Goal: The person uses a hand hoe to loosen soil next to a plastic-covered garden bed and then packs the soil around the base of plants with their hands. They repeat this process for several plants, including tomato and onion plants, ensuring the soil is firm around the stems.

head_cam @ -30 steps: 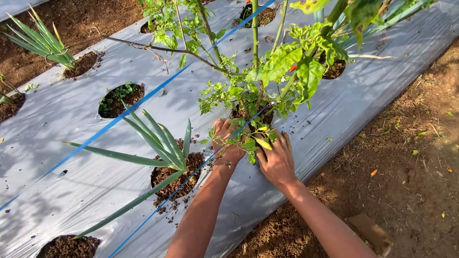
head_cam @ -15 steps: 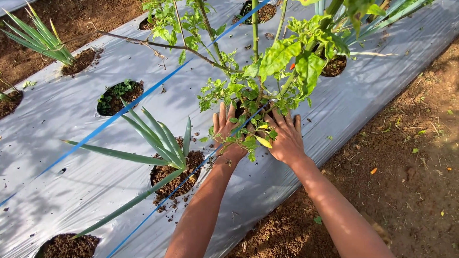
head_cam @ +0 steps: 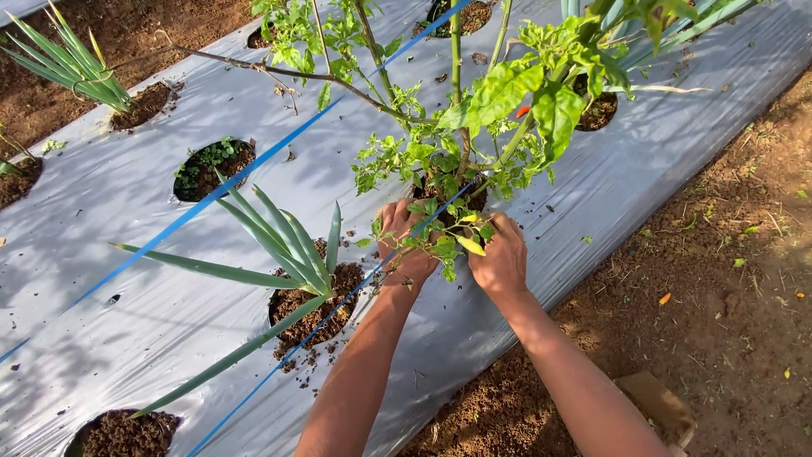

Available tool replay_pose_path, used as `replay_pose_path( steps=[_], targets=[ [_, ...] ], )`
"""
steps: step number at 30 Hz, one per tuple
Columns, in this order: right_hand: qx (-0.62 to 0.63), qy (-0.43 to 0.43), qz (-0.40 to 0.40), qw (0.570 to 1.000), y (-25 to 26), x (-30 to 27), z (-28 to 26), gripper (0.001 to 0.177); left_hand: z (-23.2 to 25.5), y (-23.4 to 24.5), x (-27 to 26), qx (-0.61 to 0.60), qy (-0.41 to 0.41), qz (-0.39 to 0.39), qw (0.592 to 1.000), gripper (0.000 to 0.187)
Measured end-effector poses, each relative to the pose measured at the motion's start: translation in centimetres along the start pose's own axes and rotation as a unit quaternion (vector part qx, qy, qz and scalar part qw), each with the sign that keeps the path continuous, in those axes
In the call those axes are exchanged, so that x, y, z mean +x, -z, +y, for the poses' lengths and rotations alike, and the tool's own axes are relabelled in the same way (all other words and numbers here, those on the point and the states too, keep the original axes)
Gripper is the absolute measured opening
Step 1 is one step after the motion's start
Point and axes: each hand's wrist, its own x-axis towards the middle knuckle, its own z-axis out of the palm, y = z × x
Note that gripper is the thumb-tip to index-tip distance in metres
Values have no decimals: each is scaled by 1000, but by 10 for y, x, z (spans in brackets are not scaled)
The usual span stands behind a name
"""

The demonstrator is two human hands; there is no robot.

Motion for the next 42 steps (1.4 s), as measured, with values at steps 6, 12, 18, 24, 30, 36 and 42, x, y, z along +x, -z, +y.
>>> replay_pose_path(
  steps=[6, 12, 18, 24, 30, 36, 42],
  targets=[
    [103, -39, -48, 993, 21, 30, -35, 32, -4, -2, 0, 15, -42, 23, 999, 66],
    [54, 29, -39, 997, 36, 26, -61, 14, -8, -2, -3, 32, -79, 45, 995, 53],
    [19, 24, -23, 999, 33, 29, -56, 13, 15, 69, 22, 129, -67, 91, 985, 37],
    [37, 16, -57, 998, 38, 32, -60, 10, 43, 104, 36, -95, 87, -39, 991, 43],
    [60, 18, -76, 995, 42, 11, -62, 15, 56, 108, 43, -83, 100, -10, 991, 37],
    [57, 21, -89, 994, 45, -9, -58, 27, 66, 117, 47, -73, 108, 15, 991, 31],
    [76, -39, -97, 992, 79, -33, -72, 31, 79, 125, 49, -66, 110, 39, 991, 26]
  ],
)
